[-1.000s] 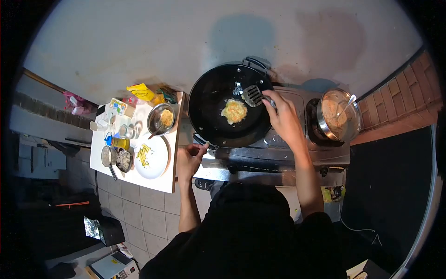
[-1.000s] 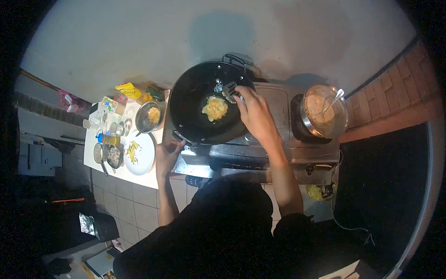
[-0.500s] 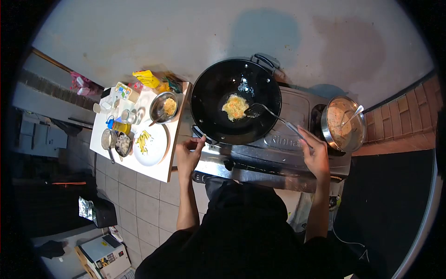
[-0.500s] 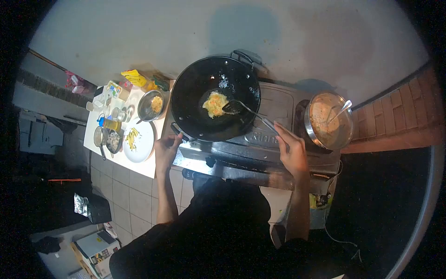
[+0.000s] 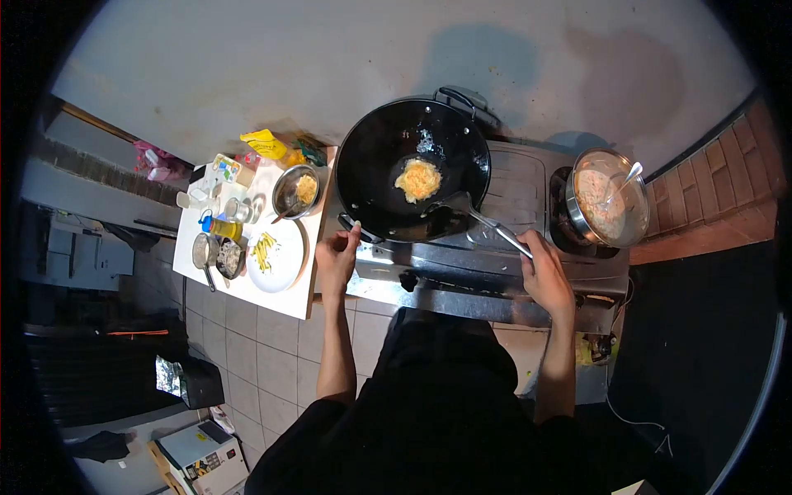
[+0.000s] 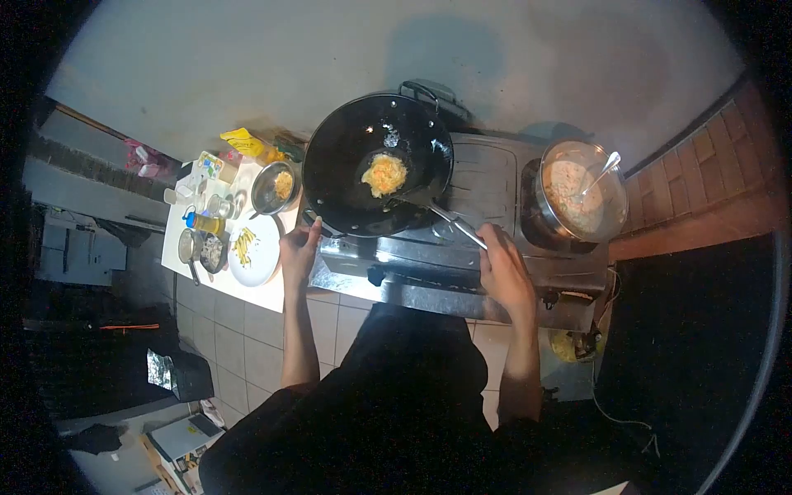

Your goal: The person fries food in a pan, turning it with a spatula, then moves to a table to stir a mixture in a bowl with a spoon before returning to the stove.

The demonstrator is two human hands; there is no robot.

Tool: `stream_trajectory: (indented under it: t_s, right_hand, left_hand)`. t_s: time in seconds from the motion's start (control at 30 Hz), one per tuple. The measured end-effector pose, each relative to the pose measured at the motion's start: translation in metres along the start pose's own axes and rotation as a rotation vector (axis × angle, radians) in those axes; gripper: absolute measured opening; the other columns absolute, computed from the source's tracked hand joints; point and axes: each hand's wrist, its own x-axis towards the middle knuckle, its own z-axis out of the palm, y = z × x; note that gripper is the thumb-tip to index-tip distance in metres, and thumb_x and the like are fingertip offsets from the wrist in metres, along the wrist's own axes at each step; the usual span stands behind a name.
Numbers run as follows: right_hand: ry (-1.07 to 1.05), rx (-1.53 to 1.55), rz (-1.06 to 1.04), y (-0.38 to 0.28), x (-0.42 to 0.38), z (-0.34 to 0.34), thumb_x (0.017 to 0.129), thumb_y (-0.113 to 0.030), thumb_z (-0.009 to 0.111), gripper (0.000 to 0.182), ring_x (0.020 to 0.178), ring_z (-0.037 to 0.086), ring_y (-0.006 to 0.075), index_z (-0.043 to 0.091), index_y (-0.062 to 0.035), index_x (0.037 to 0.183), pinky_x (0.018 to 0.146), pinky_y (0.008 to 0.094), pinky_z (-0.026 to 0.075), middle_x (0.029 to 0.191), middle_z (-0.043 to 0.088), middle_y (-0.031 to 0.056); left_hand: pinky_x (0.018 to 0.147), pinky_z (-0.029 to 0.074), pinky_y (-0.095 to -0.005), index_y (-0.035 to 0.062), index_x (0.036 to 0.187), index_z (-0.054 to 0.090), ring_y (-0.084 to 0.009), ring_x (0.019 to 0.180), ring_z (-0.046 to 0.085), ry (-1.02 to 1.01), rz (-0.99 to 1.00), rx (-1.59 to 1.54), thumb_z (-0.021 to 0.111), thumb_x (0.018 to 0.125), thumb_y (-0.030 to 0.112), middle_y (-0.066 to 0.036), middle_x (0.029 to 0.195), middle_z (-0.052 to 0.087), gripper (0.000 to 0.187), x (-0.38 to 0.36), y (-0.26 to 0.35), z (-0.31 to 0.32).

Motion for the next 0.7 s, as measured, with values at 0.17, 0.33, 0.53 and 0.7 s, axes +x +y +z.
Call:
stream_trajectory:
  t_s: [0.17, 0.33, 0.53, 0.7]
  right_hand:
    - [0.044, -0.043, -0.089, -0.012, 0.011, -0.001, 0.076, 0.015, 0.047, 0.029, 0.096, 0.053, 0.0444, 0.045, 0.0031, 0.102, 0.081, 0.0467, 0.041, 0.099, 0.054, 0.0250]
    - [0.134, -0.112, -0.144, -0.025, 0.019, 0.002, 0.069, 0.017, 0.048, 0.032, 0.094, 0.053, 0.0445, 0.046, 0.0056, 0.100, 0.080, 0.0460, 0.040, 0.094, 0.054, 0.0258]
    - [0.247, -0.029, 0.019, -0.048, 0.033, 0.015, 0.085, 0.003, 0.055, 0.017, 0.079, 0.064, 0.0345, 0.051, 0.0002, 0.102, 0.071, 0.0376, 0.048, 0.084, 0.063, 0.0211]
    - [0.458, 0.032, 0.023, -0.053, 0.065, 0.017, 0.084, -0.010, 0.059, 0.018, 0.072, 0.065, 0.0284, 0.063, 0.0025, 0.097, 0.068, 0.0361, 0.050, 0.082, 0.066, 0.0182]
  left_hand:
    - [0.050, 0.039, -0.0245, -0.0041, 0.068, 0.063, -0.0075, 0.052, 0.048, 0.102, 0.044, -0.005, 0.072, 0.083, 0.031, -0.004, 0.055, 0.057, 0.039, 0.000, -0.002, 0.007]
    - [0.052, 0.042, -0.0271, -0.0040, 0.070, 0.064, -0.0090, 0.051, 0.052, 0.187, 0.059, 0.038, 0.070, 0.084, 0.034, -0.007, 0.055, 0.059, 0.041, -0.005, -0.001, 0.013]
    - [0.061, 0.049, -0.0306, -0.0030, 0.072, 0.064, -0.0186, 0.062, 0.064, 0.334, 0.067, -0.064, 0.070, 0.083, 0.036, -0.014, 0.064, 0.065, 0.041, -0.013, -0.006, 0.030]
    - [0.057, 0.047, -0.0330, -0.0032, 0.069, 0.063, -0.0217, 0.056, 0.063, 0.334, 0.018, -0.082, 0.070, 0.082, 0.034, -0.014, 0.061, 0.064, 0.039, -0.014, 0.001, 0.031]
